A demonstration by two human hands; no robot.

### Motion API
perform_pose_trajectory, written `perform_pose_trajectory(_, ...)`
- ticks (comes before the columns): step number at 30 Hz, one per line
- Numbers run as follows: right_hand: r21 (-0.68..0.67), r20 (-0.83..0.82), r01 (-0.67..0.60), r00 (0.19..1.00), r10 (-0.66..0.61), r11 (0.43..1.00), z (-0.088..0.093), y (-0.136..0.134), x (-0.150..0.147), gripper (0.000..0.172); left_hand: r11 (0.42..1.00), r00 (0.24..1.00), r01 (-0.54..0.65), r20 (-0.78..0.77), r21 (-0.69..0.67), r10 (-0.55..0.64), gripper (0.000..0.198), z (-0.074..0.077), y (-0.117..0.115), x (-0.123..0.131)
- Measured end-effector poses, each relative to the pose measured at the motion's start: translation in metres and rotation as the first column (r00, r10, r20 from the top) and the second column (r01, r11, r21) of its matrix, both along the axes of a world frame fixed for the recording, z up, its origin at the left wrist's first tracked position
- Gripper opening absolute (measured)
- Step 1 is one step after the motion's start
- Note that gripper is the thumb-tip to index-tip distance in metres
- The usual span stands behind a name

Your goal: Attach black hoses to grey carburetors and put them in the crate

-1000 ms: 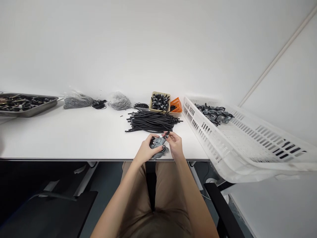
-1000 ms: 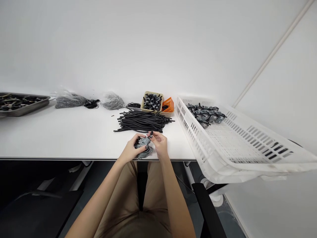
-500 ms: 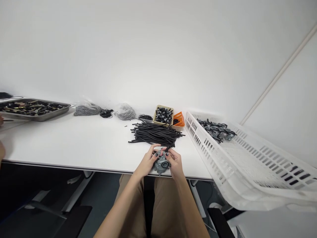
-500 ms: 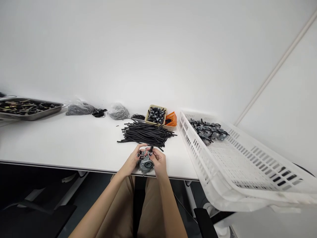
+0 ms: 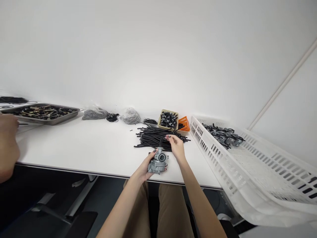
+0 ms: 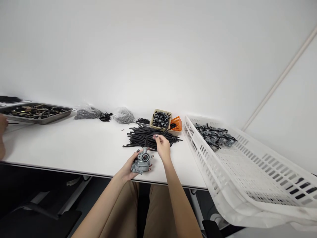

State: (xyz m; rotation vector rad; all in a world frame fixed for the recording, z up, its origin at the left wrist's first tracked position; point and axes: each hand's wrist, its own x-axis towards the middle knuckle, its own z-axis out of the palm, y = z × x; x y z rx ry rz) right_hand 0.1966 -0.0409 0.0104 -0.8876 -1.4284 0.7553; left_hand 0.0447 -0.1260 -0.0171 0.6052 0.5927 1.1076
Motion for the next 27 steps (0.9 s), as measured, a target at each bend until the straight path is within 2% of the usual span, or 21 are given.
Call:
perform_pose_trajectory(1,0.055,0.082,0.088,0.992,-0.092,0.995,-0.001,0.010,0.005,0.024,0.999,0.999,0.032,0.008,0.005,-0.032,0.050,0.001,-0.001,-0.001)
perform_pose_trajectory(3,0.155,0.317,0.187,0.921,-0.228,0.970,-0.001,0.027,0.013,0.032,0.995,0.995,0.101,0.008,0.017,-0.101,0.055,0.003,-0.004,-0.003)
perform_pose_trajectory(6,0.208,0.663,0.171,0.699,-0.267,0.963,-0.001,0.046,0.010,0.049,0.989,0.989,0.145,-0.025,0.023,-0.145,0.058,0.003,-0.008,-0.004)
perform_pose_trajectory(8,0.205,0.799,0.133,0.550,-0.244,0.970,-0.001,0.053,0.000,0.054,0.988,0.988,0.152,-0.041,0.027,-0.151,0.057,0.004,-0.008,-0.004)
perform_pose_trajectory(10,0.228,0.863,0.113,0.436,-0.255,0.967,-0.001,0.057,-0.013,0.055,0.988,0.987,0.155,-0.039,0.026,-0.154,0.055,0.004,-0.008,-0.004)
perform_pose_trajectory(12,0.262,0.886,0.130,0.361,-0.292,0.956,0.002,0.058,-0.024,0.052,0.989,0.989,0.147,-0.029,0.018,-0.147,0.053,0.005,-0.008,-0.004)
perform_pose_trajectory(16,0.304,0.884,0.172,0.316,-0.345,0.937,0.012,0.057,-0.033,0.033,0.991,0.991,0.135,-0.021,0.000,-0.135,0.049,0.004,-0.007,-0.004)
perform_pose_trajectory(18,0.333,0.866,0.169,0.335,-0.372,0.928,0.017,0.054,-0.030,0.027,0.992,0.992,0.126,-0.013,0.001,-0.126,0.048,0.003,-0.007,-0.004)
perform_pose_trajectory(19,0.360,0.839,0.173,0.370,-0.399,0.917,0.019,0.052,-0.028,0.024,0.993,0.993,0.121,-0.009,0.002,-0.121,0.047,0.003,-0.007,-0.003)
perform_pose_trajectory(21,0.424,0.716,0.210,0.518,-0.468,0.881,0.021,0.048,-0.020,0.021,0.994,0.994,0.109,0.002,-0.001,-0.109,0.045,0.004,-0.007,-0.002)
perform_pose_trajectory(23,0.435,0.466,0.288,0.738,-0.487,0.853,0.022,0.039,-0.011,0.020,0.997,0.997,0.077,0.023,-0.012,-0.077,0.039,0.005,-0.007,-0.001)
perform_pose_trajectory(25,0.318,0.142,0.318,0.916,-0.376,0.893,0.020,0.024,-0.003,0.022,0.999,0.998,0.013,0.055,-0.034,-0.011,0.032,0.007,-0.006,0.000)
perform_pose_trajectory(27,0.147,-0.152,0.209,0.971,-0.187,0.967,0.015,0.002,0.003,0.027,0.995,0.994,-0.072,0.080,-0.066,0.077,0.026,0.007,-0.003,0.002)
